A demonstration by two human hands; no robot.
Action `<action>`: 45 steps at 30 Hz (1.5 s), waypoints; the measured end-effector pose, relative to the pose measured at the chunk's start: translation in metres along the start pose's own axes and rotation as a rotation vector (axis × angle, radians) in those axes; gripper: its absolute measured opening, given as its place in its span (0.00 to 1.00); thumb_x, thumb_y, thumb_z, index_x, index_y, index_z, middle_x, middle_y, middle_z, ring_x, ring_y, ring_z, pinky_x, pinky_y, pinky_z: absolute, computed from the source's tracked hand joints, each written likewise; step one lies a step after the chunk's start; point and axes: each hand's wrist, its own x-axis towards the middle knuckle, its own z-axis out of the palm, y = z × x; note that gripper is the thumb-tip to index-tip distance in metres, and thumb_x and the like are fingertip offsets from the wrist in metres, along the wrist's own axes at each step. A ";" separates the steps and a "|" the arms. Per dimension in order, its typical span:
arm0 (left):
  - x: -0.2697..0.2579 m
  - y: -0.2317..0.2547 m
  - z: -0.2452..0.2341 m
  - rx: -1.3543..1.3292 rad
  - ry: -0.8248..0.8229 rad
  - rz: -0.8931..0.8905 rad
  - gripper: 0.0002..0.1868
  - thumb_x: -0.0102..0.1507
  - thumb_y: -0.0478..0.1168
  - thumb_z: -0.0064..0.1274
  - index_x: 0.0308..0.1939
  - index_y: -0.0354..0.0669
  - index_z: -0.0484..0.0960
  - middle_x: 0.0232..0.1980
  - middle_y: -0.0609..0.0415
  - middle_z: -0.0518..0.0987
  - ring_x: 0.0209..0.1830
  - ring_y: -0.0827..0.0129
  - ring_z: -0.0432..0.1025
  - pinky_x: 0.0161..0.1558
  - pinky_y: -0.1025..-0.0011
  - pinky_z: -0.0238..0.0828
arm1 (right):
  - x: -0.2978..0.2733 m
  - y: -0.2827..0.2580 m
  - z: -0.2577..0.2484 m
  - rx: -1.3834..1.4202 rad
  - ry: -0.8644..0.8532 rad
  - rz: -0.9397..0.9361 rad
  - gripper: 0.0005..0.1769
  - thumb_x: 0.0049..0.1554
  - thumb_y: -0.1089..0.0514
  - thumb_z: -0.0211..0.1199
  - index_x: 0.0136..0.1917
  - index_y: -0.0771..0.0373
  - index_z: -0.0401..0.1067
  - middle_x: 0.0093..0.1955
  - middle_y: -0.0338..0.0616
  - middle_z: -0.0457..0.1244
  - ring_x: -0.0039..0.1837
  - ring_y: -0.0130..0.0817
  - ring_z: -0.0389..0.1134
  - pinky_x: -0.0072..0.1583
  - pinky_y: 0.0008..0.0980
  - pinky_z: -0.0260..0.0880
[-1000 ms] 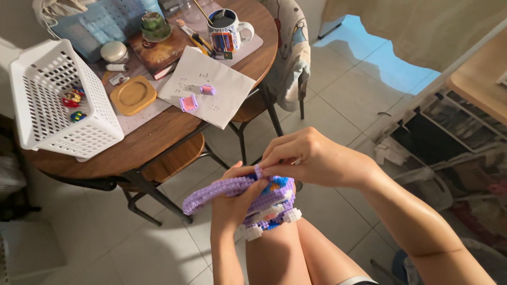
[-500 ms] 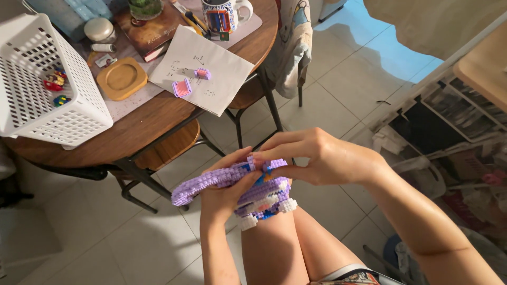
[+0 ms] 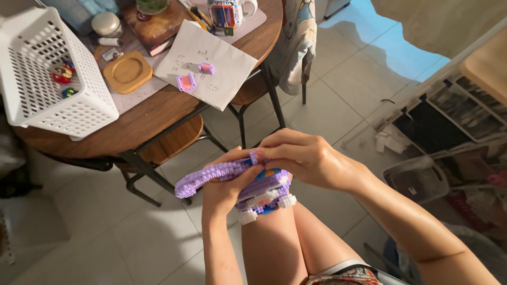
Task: Assembling a StellaLou character model using small plastic blocks.
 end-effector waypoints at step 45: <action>-0.004 0.002 0.004 0.170 0.051 0.119 0.15 0.55 0.32 0.69 0.45 0.35 0.88 0.40 0.51 0.84 0.39 0.72 0.77 0.43 0.73 0.74 | 0.065 0.045 -0.028 0.032 -0.091 0.126 0.16 0.58 0.55 0.68 0.56 0.66 0.76 0.52 0.48 0.71 0.52 0.39 0.72 0.54 0.36 0.74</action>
